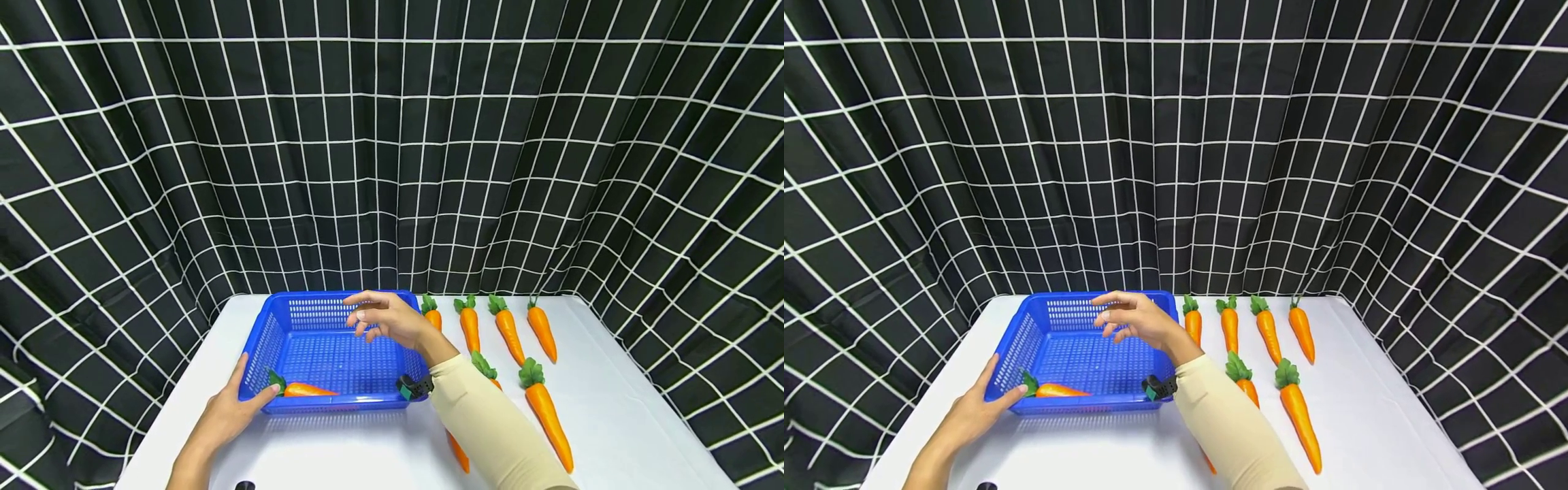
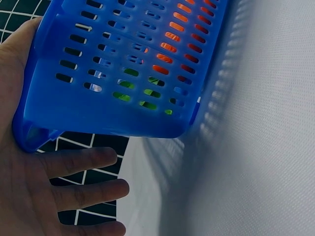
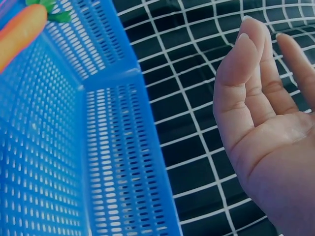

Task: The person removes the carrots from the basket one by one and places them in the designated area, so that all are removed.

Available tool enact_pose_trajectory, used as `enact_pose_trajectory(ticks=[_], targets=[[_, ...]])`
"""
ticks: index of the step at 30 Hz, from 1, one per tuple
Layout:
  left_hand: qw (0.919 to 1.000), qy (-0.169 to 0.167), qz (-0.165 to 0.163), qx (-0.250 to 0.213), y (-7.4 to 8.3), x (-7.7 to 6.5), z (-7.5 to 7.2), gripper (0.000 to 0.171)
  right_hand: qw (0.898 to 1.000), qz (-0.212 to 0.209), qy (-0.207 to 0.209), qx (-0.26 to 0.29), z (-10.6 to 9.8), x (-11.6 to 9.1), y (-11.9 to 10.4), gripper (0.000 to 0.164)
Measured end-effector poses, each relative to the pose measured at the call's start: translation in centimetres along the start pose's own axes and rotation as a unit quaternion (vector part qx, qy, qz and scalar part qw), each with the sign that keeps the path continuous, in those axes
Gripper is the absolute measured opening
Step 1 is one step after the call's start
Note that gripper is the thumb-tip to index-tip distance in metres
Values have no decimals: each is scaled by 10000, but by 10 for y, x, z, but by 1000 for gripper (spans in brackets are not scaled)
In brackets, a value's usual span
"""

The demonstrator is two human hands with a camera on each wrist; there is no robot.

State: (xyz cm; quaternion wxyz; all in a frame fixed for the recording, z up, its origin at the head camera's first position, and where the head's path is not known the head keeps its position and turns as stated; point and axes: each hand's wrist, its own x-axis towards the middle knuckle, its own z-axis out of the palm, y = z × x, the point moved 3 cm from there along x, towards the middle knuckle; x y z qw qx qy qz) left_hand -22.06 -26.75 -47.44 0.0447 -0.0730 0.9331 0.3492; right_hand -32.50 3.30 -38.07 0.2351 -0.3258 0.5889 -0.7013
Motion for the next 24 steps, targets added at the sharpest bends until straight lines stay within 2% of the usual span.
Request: enact_pose_trajectory(ticks=[5, 9, 16, 24], targets=[[10000, 24, 26, 35, 2, 0, 0, 110, 9998, 168, -91, -58, 0, 7, 6, 44], [10000, 20, 21, 44, 0, -2, -1, 110, 9990, 330, -155, -272, 1, 16, 12, 40], [9999, -64, -122, 49, -2, -2, 0, 112, 9948, 557, -666, -535, 2, 36, 30, 37], [10000, -61, -56, 49, 0, 1, 1, 111, 9899, 959, -715, -759, 3, 49, 50, 36]])
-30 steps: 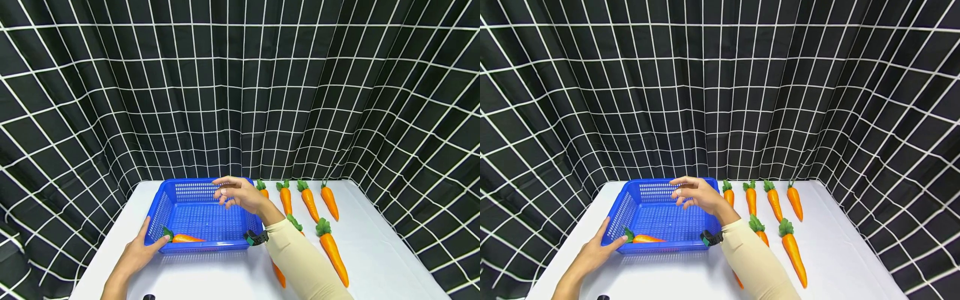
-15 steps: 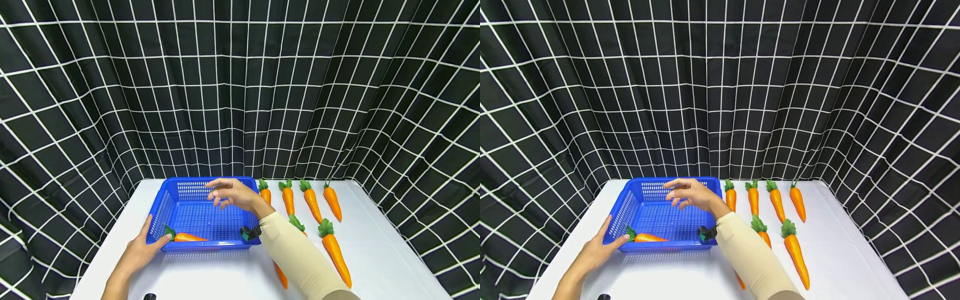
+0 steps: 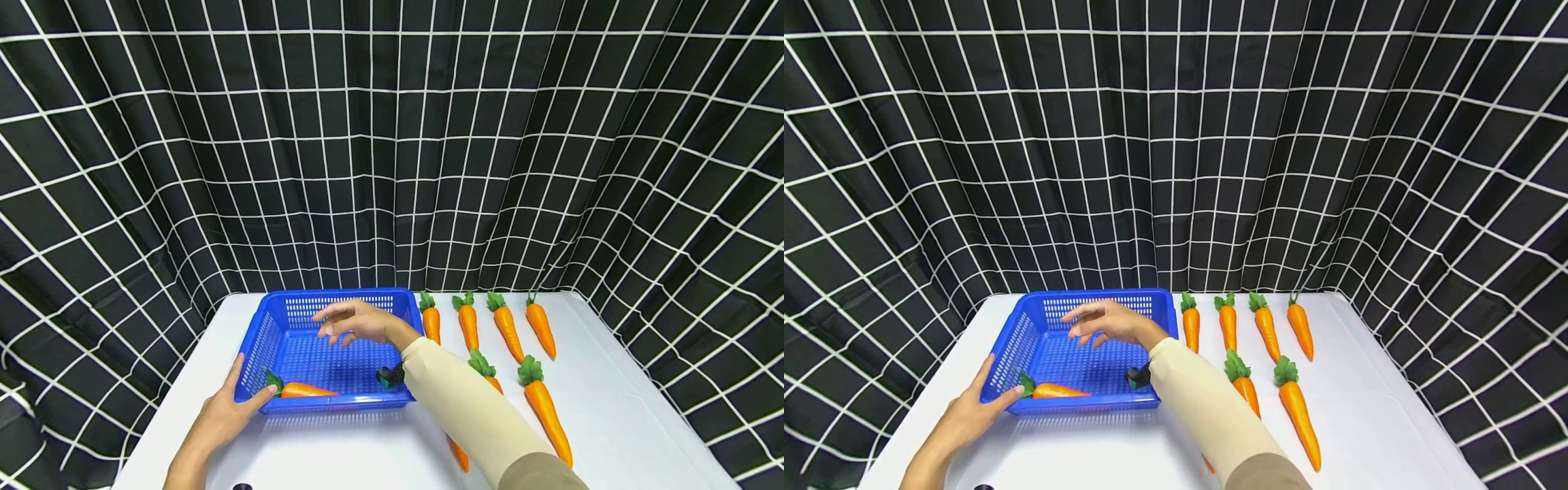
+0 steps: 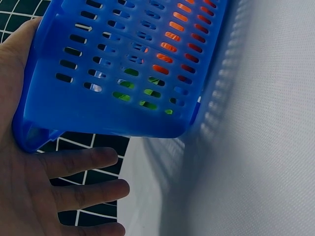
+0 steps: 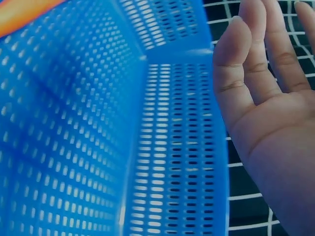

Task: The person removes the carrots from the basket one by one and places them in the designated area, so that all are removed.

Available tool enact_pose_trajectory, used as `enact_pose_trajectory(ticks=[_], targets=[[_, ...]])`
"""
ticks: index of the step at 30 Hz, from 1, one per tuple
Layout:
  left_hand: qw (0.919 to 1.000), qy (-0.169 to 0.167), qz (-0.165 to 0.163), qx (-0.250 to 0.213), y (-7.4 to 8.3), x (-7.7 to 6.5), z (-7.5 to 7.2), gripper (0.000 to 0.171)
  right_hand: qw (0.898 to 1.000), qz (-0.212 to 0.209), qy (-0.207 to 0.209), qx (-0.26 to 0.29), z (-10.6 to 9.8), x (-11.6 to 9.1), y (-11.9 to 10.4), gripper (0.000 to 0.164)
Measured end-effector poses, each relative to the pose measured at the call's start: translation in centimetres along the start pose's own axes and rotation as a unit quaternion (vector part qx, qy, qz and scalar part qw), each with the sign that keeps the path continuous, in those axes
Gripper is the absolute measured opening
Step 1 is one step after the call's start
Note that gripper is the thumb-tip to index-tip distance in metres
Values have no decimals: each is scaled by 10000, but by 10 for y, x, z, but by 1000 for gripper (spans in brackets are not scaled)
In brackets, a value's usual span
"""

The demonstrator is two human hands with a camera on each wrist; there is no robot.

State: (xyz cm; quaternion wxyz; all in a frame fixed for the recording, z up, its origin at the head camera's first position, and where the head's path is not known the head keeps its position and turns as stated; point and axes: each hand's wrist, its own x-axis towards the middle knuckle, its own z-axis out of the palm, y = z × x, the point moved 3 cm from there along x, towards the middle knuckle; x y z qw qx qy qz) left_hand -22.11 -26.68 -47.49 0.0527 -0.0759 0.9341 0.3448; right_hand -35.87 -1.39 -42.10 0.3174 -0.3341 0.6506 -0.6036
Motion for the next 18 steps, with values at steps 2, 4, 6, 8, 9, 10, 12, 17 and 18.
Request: enact_pose_trajectory(ticks=[2, 4, 6, 8, 9, 10, 12, 17, 18], targets=[[10000, -11, -20, 16, 1, 0, 0, 111, 9999, 137, -68, -75, 2, 3, 3, 37], [10000, -8, -10, 4, 1, 0, -1, 111, 9995, 255, -140, -103, 5, 5, 6, 39], [10000, 0, -4, -14, 2, 0, 0, 111, 9990, 349, -188, -186, 7, 8, 9, 39], [10000, 11, -5, -16, 2, 1, 0, 111, 9983, 438, -230, -296, 7, 9, 12, 40], [10000, 23, 1, -14, 2, 1, 0, 111, 9979, 474, -264, -359, 8, 10, 13, 39], [10000, 38, 4, -7, 2, 1, 0, 111, 9973, 522, -309, -419, 9, 11, 14, 39], [10000, 60, 4, 9, 1, 1, 0, 111, 9956, 611, -405, -586, 11, 13, 17, 39], [10000, 76, 23, 57, 1, 0, 0, 111, 9919, 833, -549, -787, 18, 21, 27, 37], [9999, 76, 26, 64, 1, 0, 0, 111, 9916, 880, -563, -766, 19, 23, 30, 38]])
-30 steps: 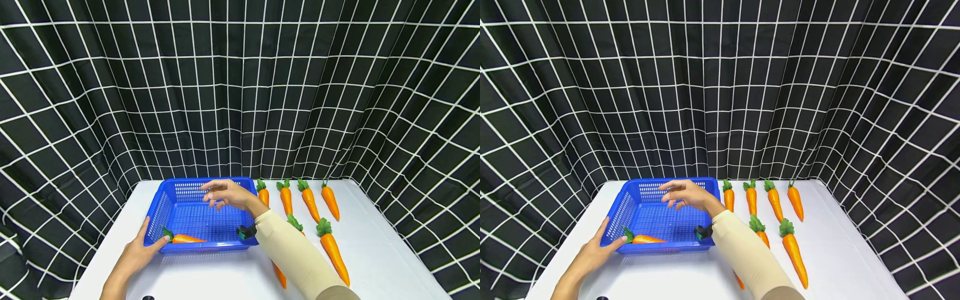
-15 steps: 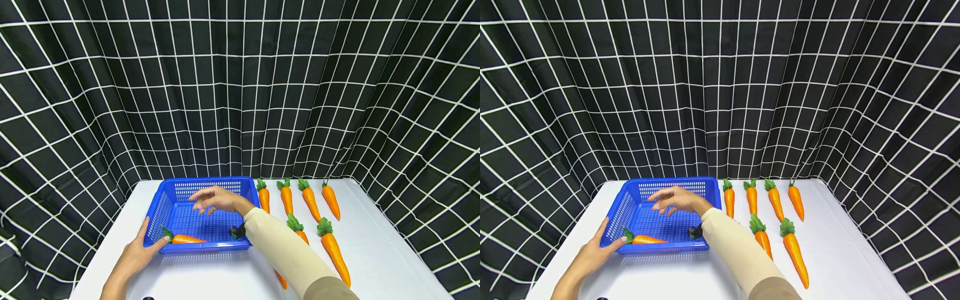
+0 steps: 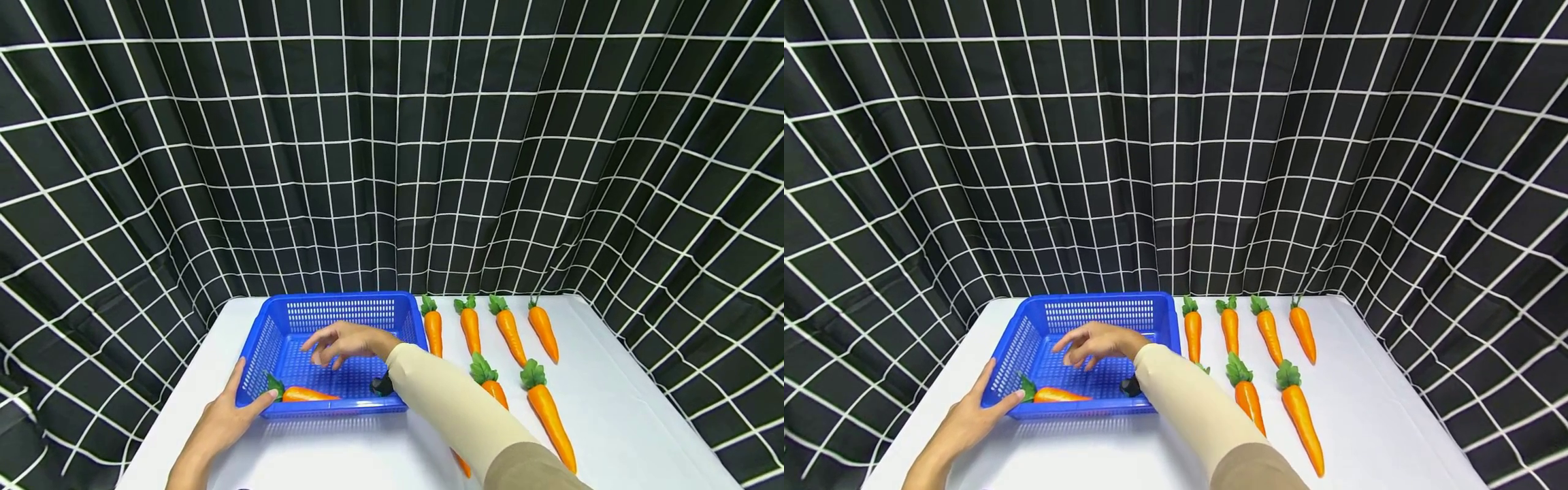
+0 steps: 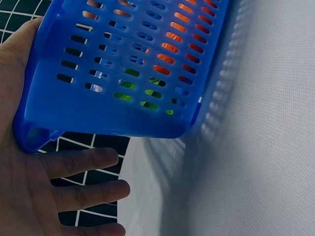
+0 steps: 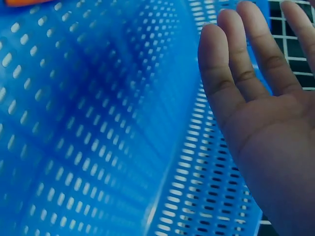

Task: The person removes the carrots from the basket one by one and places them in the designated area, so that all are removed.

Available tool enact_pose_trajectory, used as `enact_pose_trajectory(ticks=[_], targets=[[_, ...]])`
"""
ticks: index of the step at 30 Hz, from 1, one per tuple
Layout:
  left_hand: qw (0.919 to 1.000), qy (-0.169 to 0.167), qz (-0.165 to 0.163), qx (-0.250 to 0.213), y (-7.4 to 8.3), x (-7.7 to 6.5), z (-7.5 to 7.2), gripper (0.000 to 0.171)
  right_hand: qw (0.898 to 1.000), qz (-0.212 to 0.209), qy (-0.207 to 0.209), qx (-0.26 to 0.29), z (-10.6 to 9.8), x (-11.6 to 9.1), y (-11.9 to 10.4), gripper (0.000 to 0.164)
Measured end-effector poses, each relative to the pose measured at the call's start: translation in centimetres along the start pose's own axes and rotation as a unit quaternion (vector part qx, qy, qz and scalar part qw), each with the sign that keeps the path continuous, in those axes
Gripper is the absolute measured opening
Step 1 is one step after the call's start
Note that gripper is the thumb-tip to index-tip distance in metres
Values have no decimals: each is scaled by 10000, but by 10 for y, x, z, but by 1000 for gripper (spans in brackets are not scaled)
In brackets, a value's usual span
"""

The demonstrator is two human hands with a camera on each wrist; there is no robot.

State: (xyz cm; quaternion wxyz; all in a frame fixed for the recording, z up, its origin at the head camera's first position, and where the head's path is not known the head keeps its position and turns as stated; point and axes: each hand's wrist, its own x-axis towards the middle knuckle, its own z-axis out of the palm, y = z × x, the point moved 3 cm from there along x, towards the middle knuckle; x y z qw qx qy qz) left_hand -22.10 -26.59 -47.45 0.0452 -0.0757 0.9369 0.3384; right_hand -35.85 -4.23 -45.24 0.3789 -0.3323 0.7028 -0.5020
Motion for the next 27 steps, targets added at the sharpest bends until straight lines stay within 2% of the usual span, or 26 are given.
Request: enact_pose_trajectory(ticks=[8, 17, 27], targets=[[10000, 2, -14, -14, -2, 0, 2, 110, 9976, 489, -488, -78, 12, 14, 13, 51], [10000, 16, 30, -14, 1, 0, 0, 110, 9928, 868, -820, -75, 19, 18, 15, 54], [9999, 83, 119, -30, 2, -2, -1, 110, 9797, 1602, -1179, 239, 24, 17, 26, 56]])
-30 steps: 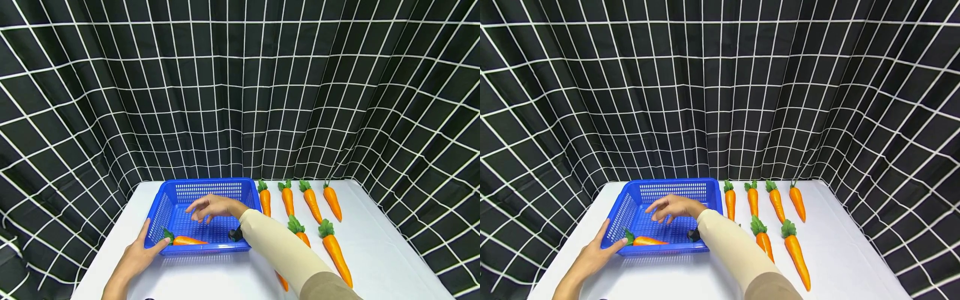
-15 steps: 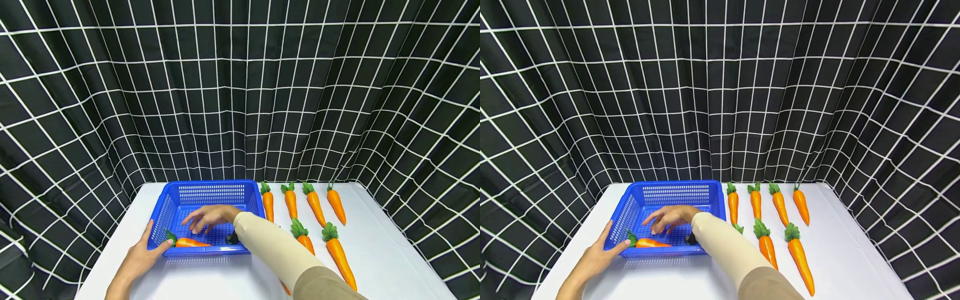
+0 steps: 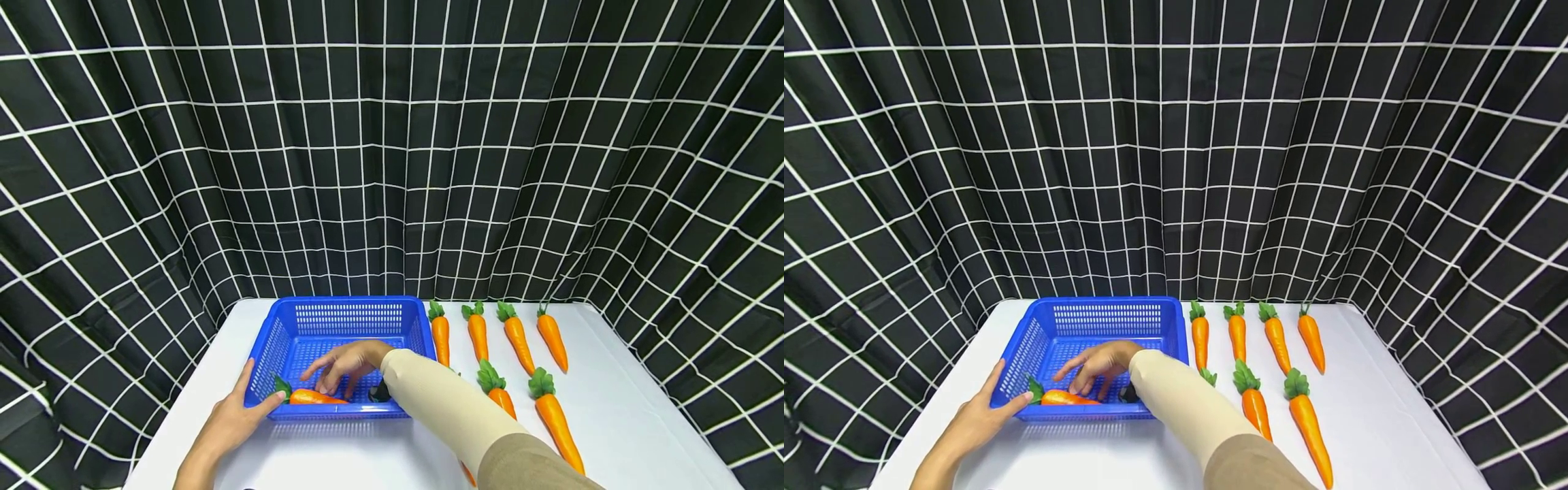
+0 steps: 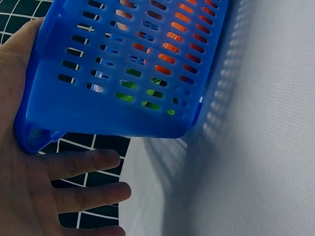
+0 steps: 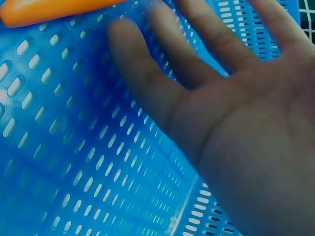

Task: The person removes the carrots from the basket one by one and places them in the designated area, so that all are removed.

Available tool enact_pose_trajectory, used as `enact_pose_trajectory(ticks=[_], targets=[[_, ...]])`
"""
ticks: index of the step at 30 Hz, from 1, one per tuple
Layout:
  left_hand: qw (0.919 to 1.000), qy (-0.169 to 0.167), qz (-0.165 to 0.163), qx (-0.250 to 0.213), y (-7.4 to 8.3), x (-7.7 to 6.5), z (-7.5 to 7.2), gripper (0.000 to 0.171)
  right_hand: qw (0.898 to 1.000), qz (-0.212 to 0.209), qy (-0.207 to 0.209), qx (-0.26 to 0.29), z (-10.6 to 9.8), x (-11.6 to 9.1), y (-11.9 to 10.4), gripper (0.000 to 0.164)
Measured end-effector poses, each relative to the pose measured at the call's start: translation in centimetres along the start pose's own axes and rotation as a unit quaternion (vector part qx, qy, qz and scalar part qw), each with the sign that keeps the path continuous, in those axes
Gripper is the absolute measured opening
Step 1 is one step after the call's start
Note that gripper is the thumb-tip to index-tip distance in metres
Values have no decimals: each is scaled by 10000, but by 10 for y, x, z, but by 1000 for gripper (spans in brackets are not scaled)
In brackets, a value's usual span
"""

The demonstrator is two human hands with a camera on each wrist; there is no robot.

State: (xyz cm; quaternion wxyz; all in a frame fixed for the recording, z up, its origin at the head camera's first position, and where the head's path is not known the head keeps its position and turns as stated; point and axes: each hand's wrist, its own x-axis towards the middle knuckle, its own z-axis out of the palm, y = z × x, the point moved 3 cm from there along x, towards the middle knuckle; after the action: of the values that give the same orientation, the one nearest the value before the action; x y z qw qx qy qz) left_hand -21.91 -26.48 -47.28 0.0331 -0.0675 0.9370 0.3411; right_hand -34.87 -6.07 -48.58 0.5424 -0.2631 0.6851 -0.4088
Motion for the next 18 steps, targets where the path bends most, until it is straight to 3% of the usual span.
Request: enact_pose_trajectory(ticks=[7, 18], targets=[[10000, 57, 3, 0, -1, 2, 0, 112, 9994, 223, -204, 139, 3, 0, 2, 54], [10000, 29, -54, -30, -4, 2, 2, 113, 9975, 418, -302, -477, 6, 1, 0, 53]])
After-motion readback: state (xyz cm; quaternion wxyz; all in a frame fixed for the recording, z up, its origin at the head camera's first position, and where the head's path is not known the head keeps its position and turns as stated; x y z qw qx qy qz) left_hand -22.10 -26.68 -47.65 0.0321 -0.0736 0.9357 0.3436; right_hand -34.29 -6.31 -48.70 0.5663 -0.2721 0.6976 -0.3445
